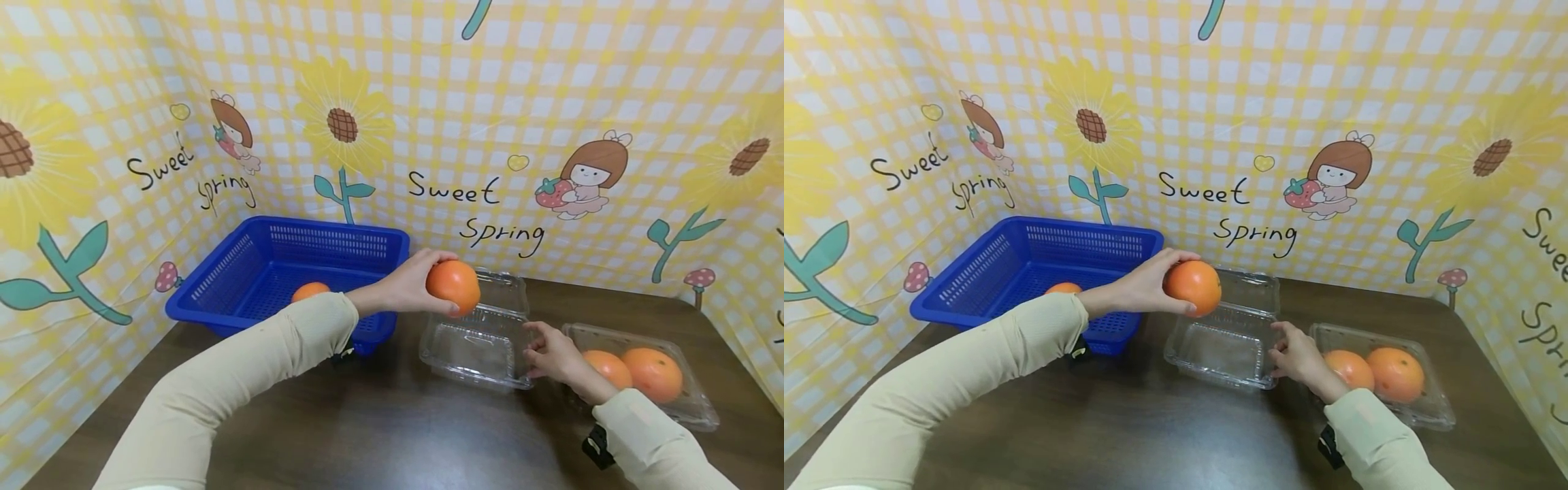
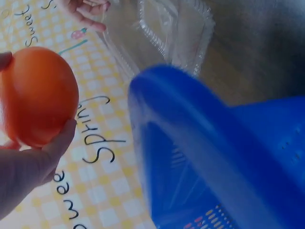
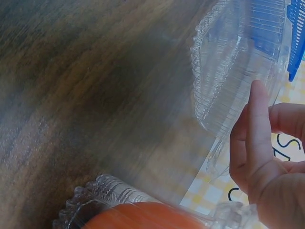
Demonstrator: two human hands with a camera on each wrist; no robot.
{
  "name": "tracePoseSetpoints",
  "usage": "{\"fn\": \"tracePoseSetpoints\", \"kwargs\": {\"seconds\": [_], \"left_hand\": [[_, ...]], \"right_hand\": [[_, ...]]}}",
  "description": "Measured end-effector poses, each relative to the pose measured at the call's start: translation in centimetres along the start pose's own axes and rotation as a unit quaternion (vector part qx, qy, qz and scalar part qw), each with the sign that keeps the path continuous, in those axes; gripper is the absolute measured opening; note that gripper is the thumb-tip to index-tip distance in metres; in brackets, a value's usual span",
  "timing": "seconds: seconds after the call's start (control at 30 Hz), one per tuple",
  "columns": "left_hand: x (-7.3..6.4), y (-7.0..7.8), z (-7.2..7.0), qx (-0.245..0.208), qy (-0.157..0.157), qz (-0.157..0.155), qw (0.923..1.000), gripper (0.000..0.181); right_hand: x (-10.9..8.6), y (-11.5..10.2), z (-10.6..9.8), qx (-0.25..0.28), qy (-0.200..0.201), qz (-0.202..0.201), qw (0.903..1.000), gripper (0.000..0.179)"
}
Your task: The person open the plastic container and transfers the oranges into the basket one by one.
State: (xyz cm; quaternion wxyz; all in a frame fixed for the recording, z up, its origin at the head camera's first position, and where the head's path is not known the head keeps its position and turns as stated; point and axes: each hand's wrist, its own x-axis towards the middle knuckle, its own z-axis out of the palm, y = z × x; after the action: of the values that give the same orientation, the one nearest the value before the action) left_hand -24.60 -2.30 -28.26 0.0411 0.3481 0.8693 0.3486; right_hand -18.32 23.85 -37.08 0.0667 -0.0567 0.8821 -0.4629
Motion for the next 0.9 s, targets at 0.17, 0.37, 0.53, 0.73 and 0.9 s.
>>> {"fn": "tracePoseSetpoints", "kwargs": {"seconds": [0.17, 0.37, 0.53, 0.73, 0.9], "left_hand": [[-0.1, -0.1, -1.6, -0.024, -0.028, 0.025, 0.9990, 0.069], [0.1, -0.7, -4.0, -0.062, -0.055, 0.044, 0.9956, 0.070], [0.1, -2.0, -5.9, -0.057, -0.045, 0.029, 0.9969, 0.070], [-0.1, -3.8, -7.6, -0.062, -0.021, -0.015, 0.9977, 0.071], [-0.2, -4.8, -8.6, -0.065, 0.002, -0.040, 0.9971, 0.072]], "right_hand": [[0.0, -0.1, 0.0, 0.003, -0.001, -0.001, 1.0000, 0.047], [0.1, 0.0, 0.0, 0.000, 0.003, 0.002, 1.0000, 0.048], [0.2, 0.0, -0.1, 0.002, 0.003, 0.002, 1.0000, 0.047], [0.1, 0.0, -0.1, -0.003, 0.001, 0.004, 1.0000, 0.048], [0.1, 0.0, -0.1, -0.001, 0.002, 0.005, 1.0000, 0.048]]}}
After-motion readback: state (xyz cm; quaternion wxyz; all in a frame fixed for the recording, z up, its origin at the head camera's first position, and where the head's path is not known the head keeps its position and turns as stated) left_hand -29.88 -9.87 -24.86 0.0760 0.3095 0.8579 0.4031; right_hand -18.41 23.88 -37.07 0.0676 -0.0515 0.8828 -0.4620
